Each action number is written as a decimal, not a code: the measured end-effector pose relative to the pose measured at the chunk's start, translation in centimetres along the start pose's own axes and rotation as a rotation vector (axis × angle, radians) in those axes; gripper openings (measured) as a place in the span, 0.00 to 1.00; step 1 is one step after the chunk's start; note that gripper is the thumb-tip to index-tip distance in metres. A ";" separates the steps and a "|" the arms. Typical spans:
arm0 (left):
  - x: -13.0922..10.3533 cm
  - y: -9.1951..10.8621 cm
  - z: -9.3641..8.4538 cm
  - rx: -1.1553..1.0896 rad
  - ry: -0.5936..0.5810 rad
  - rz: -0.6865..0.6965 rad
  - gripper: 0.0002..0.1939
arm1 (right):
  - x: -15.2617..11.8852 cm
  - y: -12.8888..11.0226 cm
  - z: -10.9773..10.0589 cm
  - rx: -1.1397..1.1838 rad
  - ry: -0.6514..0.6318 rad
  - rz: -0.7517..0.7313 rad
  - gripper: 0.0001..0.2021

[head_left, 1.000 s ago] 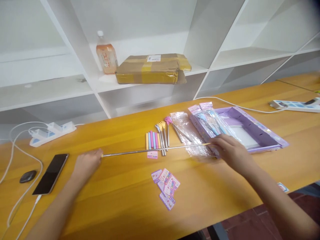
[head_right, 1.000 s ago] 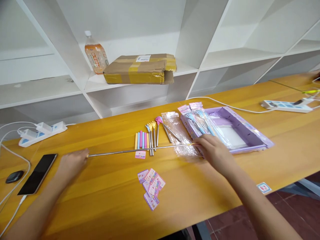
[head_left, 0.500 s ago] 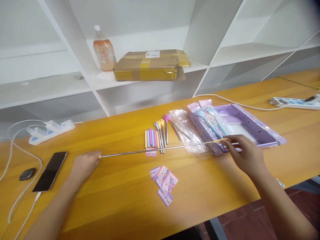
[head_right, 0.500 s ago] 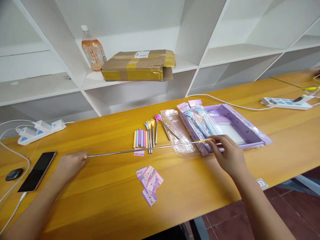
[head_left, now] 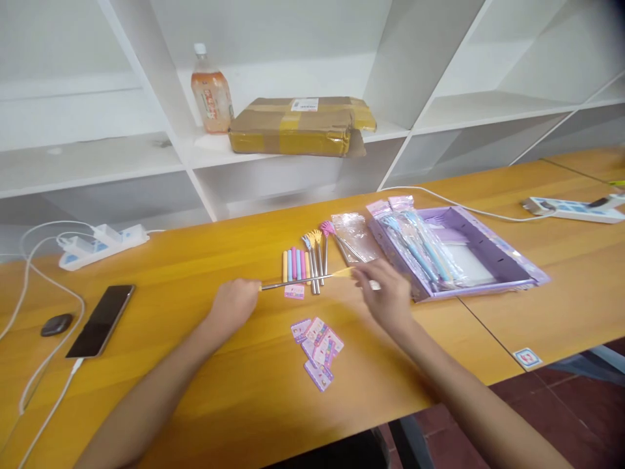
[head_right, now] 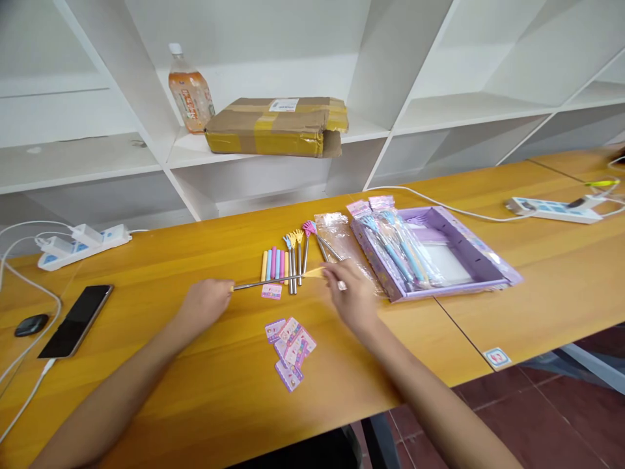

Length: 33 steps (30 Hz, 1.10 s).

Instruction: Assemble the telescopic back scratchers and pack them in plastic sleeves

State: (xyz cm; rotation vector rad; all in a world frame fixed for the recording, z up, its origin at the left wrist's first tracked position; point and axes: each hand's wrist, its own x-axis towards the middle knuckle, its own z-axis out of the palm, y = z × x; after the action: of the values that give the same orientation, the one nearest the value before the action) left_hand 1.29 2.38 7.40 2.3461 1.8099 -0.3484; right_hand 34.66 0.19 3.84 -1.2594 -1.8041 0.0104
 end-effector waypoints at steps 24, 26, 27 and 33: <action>5.4 0.4 7.2 -1.753 -0.109 0.199 0.18 | 3.1 7.8 1.2 -0.772 -0.565 0.533 0.22; 5.3 0.3 7.1 -1.742 -0.117 0.220 0.18 | 3.2 7.8 1.0 -0.763 -0.537 0.534 0.23; 5.3 0.3 7.1 -1.734 -0.123 0.226 0.18 | 3.3 7.8 0.8 -0.761 -0.525 0.540 0.23; 4.8 0.8 6.9 -1.641 -0.026 0.213 0.18 | 3.9 7.7 1.0 -0.591 -0.297 0.562 0.22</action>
State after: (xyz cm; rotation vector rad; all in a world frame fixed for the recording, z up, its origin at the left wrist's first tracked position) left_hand 2.63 4.84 -0.62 1.2043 0.9546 0.8226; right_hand 39.44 7.29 2.22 -2.2610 -1.6885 -0.0240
